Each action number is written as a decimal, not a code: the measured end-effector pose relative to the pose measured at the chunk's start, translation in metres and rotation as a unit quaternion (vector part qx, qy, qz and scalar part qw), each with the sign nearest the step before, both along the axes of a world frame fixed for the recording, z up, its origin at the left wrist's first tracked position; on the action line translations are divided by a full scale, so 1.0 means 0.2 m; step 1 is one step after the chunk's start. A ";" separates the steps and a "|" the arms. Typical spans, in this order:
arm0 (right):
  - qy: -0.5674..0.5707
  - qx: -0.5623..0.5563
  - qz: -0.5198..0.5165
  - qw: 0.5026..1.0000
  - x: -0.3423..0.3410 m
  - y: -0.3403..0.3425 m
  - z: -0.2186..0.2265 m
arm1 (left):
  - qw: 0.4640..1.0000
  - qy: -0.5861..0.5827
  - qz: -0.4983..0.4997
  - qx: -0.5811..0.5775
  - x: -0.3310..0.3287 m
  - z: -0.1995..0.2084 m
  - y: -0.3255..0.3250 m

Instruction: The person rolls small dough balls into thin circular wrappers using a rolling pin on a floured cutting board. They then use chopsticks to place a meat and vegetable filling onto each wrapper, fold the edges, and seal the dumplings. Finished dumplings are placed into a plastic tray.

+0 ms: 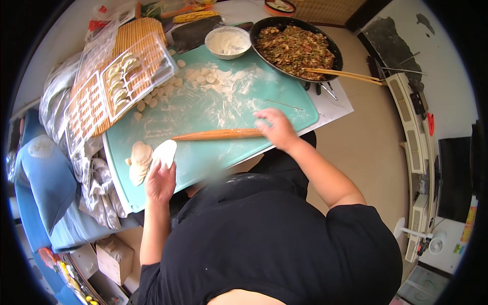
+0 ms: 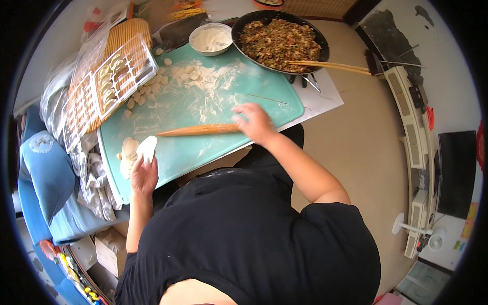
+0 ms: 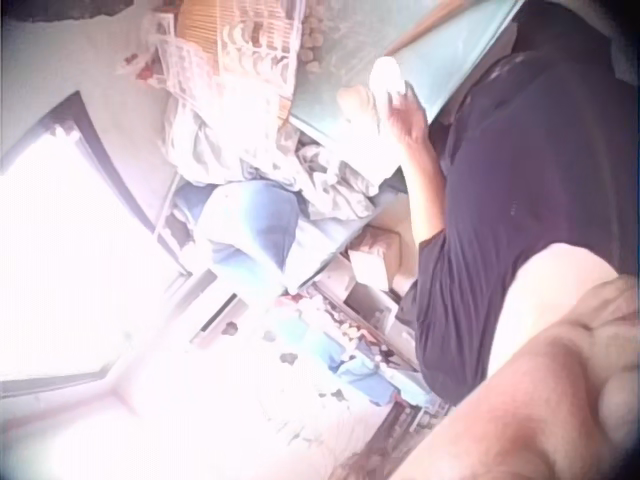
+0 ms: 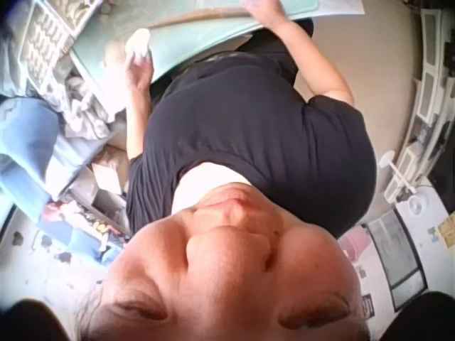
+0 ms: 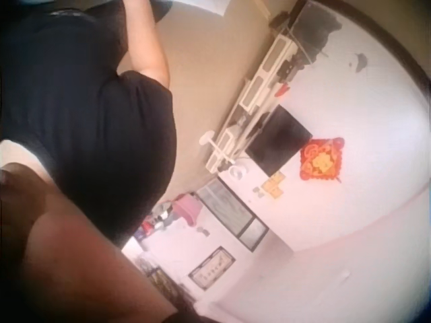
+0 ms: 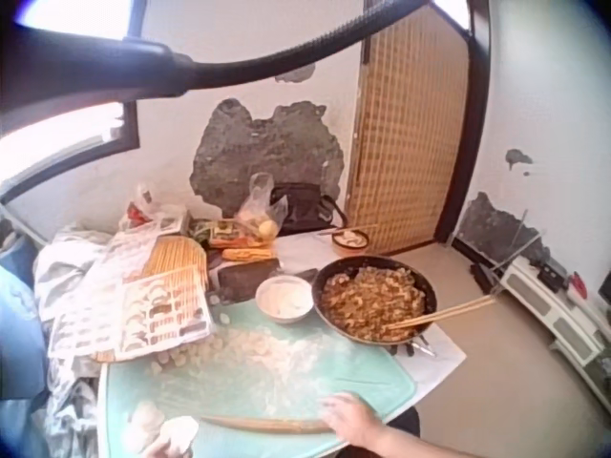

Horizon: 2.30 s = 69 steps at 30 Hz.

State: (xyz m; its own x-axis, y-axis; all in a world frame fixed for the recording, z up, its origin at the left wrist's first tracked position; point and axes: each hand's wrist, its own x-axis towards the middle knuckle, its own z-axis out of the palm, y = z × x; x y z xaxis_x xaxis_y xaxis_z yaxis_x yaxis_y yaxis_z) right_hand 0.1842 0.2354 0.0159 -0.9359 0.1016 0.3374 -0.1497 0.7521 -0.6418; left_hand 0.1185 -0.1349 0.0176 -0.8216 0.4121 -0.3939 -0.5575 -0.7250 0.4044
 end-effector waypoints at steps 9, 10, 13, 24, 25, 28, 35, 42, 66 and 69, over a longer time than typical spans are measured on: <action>-0.019 -0.565 -0.385 0.729 0.14 0.70 0.24 | 0.998 -0.032 -0.028 -0.037 0.10 -0.03 -0.09; -0.069 -0.570 -0.331 0.749 0.15 0.79 0.24 | 0.998 -0.034 -0.038 -0.048 0.11 -0.01 -0.05; -0.180 -0.608 -0.171 0.754 0.11 0.89 0.28 | 0.991 -0.010 -0.107 -0.078 0.10 0.01 0.09; -0.188 -0.682 -0.096 0.700 0.04 0.80 0.32 | 0.971 0.016 -0.204 -0.123 0.08 0.12 0.43; -0.175 -0.686 -0.104 0.698 0.04 0.77 0.34 | 0.971 0.022 -0.206 -0.122 0.08 0.11 0.42; -0.151 -0.688 -0.115 0.700 0.04 0.72 0.38 | 0.970 0.031 -0.204 -0.125 0.10 0.11 0.35; -0.118 -0.696 -0.101 0.701 0.15 0.60 0.44 | 0.974 0.013 -0.192 -0.119 0.10 0.09 0.34; -0.108 -0.692 -0.113 0.705 0.31 0.42 0.54 | 0.973 0.009 -0.167 -0.161 0.01 -0.03 0.48; 0.067 -0.484 -0.248 0.837 0.78 0.35 0.29 | 0.943 0.064 -0.286 -0.155 0.07 0.36 0.74; 0.102 -0.479 -0.209 0.846 0.66 0.39 0.42 | 0.942 0.052 -0.295 -0.151 0.08 0.38 0.83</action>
